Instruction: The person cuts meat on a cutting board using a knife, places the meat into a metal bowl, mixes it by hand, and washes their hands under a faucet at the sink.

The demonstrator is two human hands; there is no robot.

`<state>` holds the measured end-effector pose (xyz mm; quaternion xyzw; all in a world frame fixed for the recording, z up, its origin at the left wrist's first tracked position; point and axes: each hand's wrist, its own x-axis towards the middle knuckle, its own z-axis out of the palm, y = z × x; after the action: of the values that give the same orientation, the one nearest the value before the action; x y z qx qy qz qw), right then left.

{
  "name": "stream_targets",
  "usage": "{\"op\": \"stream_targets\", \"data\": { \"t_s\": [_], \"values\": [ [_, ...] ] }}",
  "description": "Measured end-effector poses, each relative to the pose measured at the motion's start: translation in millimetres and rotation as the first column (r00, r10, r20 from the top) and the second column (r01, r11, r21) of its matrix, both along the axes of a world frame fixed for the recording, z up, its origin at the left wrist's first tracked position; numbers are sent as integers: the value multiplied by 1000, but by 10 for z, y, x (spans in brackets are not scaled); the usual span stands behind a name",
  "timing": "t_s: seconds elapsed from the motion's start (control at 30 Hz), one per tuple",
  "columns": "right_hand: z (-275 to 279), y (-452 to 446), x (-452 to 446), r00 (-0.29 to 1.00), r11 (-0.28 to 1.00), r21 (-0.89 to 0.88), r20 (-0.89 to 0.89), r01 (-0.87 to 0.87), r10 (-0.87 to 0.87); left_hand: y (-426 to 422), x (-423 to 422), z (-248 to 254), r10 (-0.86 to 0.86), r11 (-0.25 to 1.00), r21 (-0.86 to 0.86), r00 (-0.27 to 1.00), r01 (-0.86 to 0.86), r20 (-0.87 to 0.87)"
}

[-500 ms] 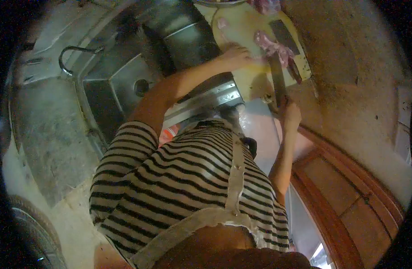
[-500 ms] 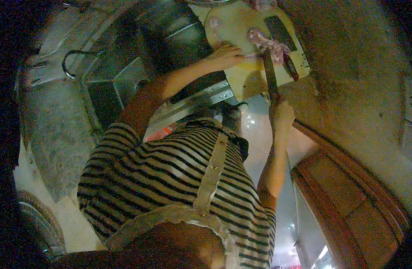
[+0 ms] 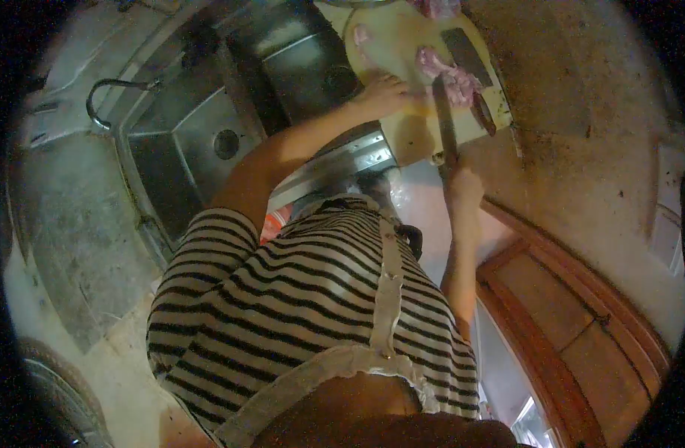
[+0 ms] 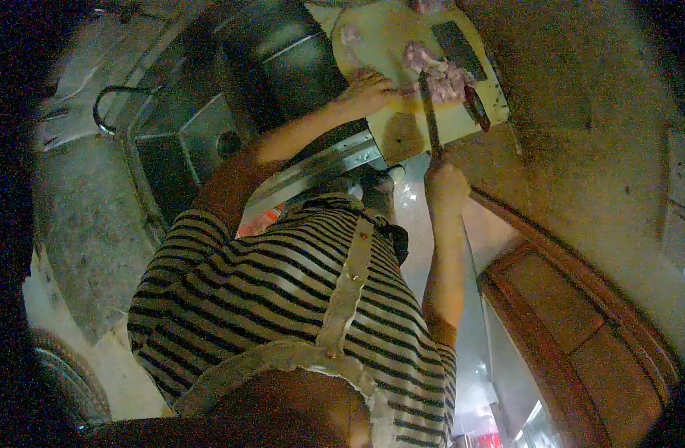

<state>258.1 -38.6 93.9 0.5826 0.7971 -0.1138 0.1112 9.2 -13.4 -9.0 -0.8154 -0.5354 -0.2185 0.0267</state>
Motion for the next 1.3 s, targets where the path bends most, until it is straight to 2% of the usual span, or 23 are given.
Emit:
{"op": "stream_targets", "data": {
  "t_s": [0.1, 0.17, 0.2, 0.3, 0.37, 0.5, 0.6, 0.67, 0.8, 0.83, 0.9, 0.97, 1.0, 1.07, 1.13, 1.17, 1.23, 1.3],
  "values": [
    [79, 154, 9, 999, 997, -71, 16, 39, -38, 97, 56, 87, 34, 999, 17, 999, -33, -36],
    [321, 4, -91, 997, 997, -36, -5, 72, -72, -8, 20, 25, 10, 997, -77, 999, -14, -42],
    [421, -113, -239, 993, 994, 11, -35, 112, -112, -119, -108, 62, 6, 997, -71, 999, -9, -38],
    [165, -89, -98, 1000, 999, 37, -9, 30, -29, -125, -52, 34, 4, 999, -52, 1000, -3, 22],
    [115, -71, -77, 997, 998, 10, -46, 56, -56, -112, -21, -9, 65, 995, -72, 998, -64, 15],
    [412, -118, -179, 988, 996, 0, -123, 94, -94, -177, -35, 99, 78, 997, 18, 995, -77, -69],
    [206, -158, -170, 999, 999, 16, -32, 41, -41, -105, -50, 13, 18, 999, -32, 1000, -19, -17],
    [44, -154, -103, 998, 999, -2, -44, 44, -44, -79, -46, -73, 10, 995, -100, 997, -17, -73],
    [192, -147, -106, 997, 997, 5, -17, 79, -79, -153, -39, 60, 21, 995, -93, 1000, -21, -2],
    [244, -154, -148, 997, 997, 6, -18, 80, -80, -142, -44, 58, 17, 995, -102, 1000, -14, 26],
    [315, -194, -229, 992, 993, -102, -103, 64, -74, -145, -47, 54, 14, 994, -111, 998, -7, 55],
    [-8, -185, -138, 996, 995, -85, -73, 50, -57, -146, -53, 72, -9, 1000, 30, 997, 7, 74],
    [42, -160, -205, 999, 998, -64, -44, 29, -32, -121, -69, 66, -8, 999, 37, 997, 5, 74],
    [230, -153, -205, 994, 997, -63, -95, 43, -49, -143, -112, 36, -10, 990, -141, 998, 18, 55],
    [292, -196, -228, 986, 995, -72, -146, 76, -86, -174, -123, -6, -19, 993, -114, 997, 28, 75],
    [187, -186, -199, 994, 996, -77, -96, 34, -41, -151, -118, -21, -30, 997, -72, 995, 37, 96],
    [8, -185, -133, 999, 996, -87, -47, -7, 3, -216, -129, 131, 9, 995, -99, 995, 1, 102],
    [-84, -128, -95, 992, 994, -108, -126, -16, 2, -192, -153, 201, 54, 992, -116, 993, -42, 103]
  ]
}}
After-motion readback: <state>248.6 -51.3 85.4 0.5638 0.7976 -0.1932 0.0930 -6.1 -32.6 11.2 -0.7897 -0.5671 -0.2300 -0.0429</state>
